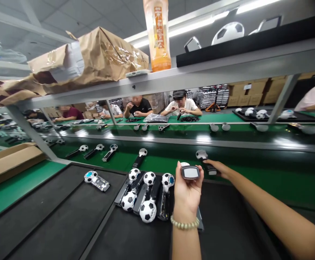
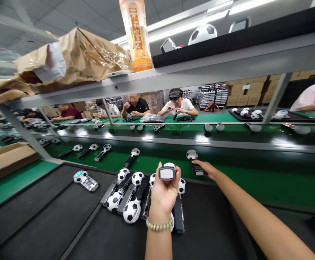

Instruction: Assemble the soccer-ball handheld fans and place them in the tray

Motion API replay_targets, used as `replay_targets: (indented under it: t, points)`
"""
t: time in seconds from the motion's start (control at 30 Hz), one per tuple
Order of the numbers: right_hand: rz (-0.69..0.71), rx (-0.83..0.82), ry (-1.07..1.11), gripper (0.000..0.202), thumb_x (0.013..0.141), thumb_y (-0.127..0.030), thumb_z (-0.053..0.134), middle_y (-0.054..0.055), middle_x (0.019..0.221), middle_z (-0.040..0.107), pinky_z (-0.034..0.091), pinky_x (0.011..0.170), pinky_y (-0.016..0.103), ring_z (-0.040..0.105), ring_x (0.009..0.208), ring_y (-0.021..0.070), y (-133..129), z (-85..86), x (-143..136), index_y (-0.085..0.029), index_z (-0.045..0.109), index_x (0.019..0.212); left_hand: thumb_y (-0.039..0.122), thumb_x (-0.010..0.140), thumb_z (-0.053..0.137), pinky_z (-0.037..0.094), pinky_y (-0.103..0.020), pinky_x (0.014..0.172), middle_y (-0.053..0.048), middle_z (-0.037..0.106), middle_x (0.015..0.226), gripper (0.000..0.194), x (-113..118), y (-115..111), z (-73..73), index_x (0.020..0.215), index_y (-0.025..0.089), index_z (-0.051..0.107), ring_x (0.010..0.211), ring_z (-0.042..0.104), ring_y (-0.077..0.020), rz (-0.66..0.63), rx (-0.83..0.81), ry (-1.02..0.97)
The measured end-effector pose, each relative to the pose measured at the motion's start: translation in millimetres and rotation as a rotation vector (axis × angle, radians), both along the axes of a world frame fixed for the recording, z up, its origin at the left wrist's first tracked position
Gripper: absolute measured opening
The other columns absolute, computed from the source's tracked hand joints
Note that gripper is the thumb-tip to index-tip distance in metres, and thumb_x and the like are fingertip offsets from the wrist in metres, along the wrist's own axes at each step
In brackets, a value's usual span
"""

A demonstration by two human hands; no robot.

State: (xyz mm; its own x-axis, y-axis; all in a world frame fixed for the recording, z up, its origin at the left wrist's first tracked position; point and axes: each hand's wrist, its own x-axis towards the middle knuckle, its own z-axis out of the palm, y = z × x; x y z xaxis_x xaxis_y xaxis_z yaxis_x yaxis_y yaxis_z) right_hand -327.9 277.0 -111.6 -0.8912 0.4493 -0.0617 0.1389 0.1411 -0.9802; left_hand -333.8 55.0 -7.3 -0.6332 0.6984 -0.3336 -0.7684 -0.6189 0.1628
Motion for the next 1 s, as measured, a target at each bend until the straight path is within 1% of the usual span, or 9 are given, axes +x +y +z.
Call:
replay_targets:
  t: [0.1, 0.2, 0.3, 0.37, 0.47, 0.6, 0.7, 0.77, 1.0]
  points:
    - [-0.136, -0.222, 0.163, 0.029, 0.077, -0.045, 0.058, 0.005, 0.071, 0.061, 0.048, 0.051, 0.023, 0.056, 0.057, 0.0129, 9, 10.7, 50, -0.016, 0.057, 0.077, 0.038, 0.094, 0.045, 0.056, -0.024, 0.054, -0.005, 0.062, 0.065, 0.032, 9, 8, -1.1, 0.077, 0.013, 0.055, 0.063, 0.067, -0.017, -0.008, -0.048, 0.025]
    - [-0.243, -0.421, 0.417, 0.032, 0.072, -0.05, 0.052, 0.004, 0.072, 0.058, 0.043, 0.042, 0.021, 0.047, 0.049, 0.0101, 5, 29.7, 115, -0.02, 0.06, 0.08, 0.044, 0.091, 0.047, 0.044, -0.019, 0.036, -0.002, 0.057, 0.057, 0.035, 25, 19, -3.2, 0.078, 0.012, 0.056, 0.045, 0.058, -0.0131, -0.017, -0.104, 0.077]
    - [-0.399, -0.569, 0.606, 0.036, 0.067, -0.042, 0.056, 0.004, 0.072, 0.056, 0.043, 0.039, 0.02, 0.047, 0.048, 0.0112, -4, 54.7, 168, -0.023, 0.065, 0.096, 0.051, 0.089, 0.044, 0.029, -0.016, 0.028, 0.0, 0.053, 0.056, 0.042, 43, 30, -4.8, 0.088, 0.012, 0.058, 0.036, 0.046, -0.0086, -0.053, -0.112, 0.207]
    - [-0.498, -0.604, 0.655, 0.048, 0.061, -0.034, 0.061, 0.005, 0.078, 0.06, 0.047, 0.041, 0.02, 0.053, 0.052, 0.0127, -10, 71.2, 187, -0.023, 0.064, 0.108, 0.05, 0.091, 0.04, 0.026, -0.015, 0.028, 0.0, 0.053, 0.06, 0.042, 53, 35, -5.6, 0.097, 0.012, 0.058, 0.037, 0.043, -0.0071, -0.117, -0.085, 0.318]
    - [-0.495, -0.685, 0.629, 0.046, 0.064, -0.032, 0.063, 0.005, 0.078, 0.062, 0.05, 0.043, 0.018, 0.056, 0.053, 0.0121, -20, 89.3, 191, -0.018, 0.063, 0.108, 0.046, 0.092, 0.036, 0.03, -0.015, 0.031, -0.001, 0.054, 0.065, 0.042, 65, 43, -8.5, 0.106, 0.011, 0.055, 0.04, 0.041, -0.0065, -0.197, -0.042, 0.436]
    - [-0.304, -1.0, 0.43, 0.024, 0.083, -0.033, 0.053, 0.004, 0.073, 0.061, 0.044, 0.034, 0.013, 0.052, 0.045, 0.0078, -33, 97.1, 176, -0.014, 0.06, 0.096, 0.041, 0.09, 0.043, 0.043, -0.017, 0.041, -0.005, 0.059, 0.073, 0.036, 73, 55, -14.5, 0.109, 0.012, 0.054, 0.05, 0.051, -0.0094, -0.23, -0.067, 0.495]
    - [-0.154, -1.222, 0.322, 0.032, 0.096, -0.036, 0.036, 0.006, 0.073, 0.061, 0.027, 0.023, 0.007, 0.042, 0.036, 0.0025, -42, 95.8, 165, -0.011, 0.057, 0.091, 0.044, 0.091, 0.044, 0.037, -0.015, 0.035, -0.006, 0.062, 0.077, 0.037, 76, 62, -16.8, 0.102, 0.011, 0.058, 0.051, 0.054, -0.01, -0.302, -0.082, 0.397]
    - [-0.127, -1.316, 0.273, 0.041, 0.099, -0.039, 0.029, 0.006, 0.071, 0.061, 0.024, 0.022, 0.006, 0.041, 0.036, 0.0019, -46, 94.6, 160, -0.009, 0.056, 0.09, 0.045, 0.093, 0.04, 0.032, -0.013, 0.031, -0.009, 0.063, 0.074, 0.042, 77, 66, -17.3, 0.096, 0.008, 0.06, 0.05, 0.055, -0.0098, -0.331, -0.056, 0.333]
    - [-0.178, -1.337, 0.272, 0.042, 0.1, -0.039, 0.028, 0.007, 0.068, 0.062, 0.024, 0.023, 0.007, 0.039, 0.032, 0.0021, -46, 94.4, 157, -0.01, 0.057, 0.094, 0.043, 0.095, 0.038, 0.036, -0.015, 0.036, -0.012, 0.067, 0.079, 0.042, 78, 73, -21.2, 0.094, 0.008, 0.062, 0.057, 0.061, -0.0126, -0.307, -0.053, 0.294]
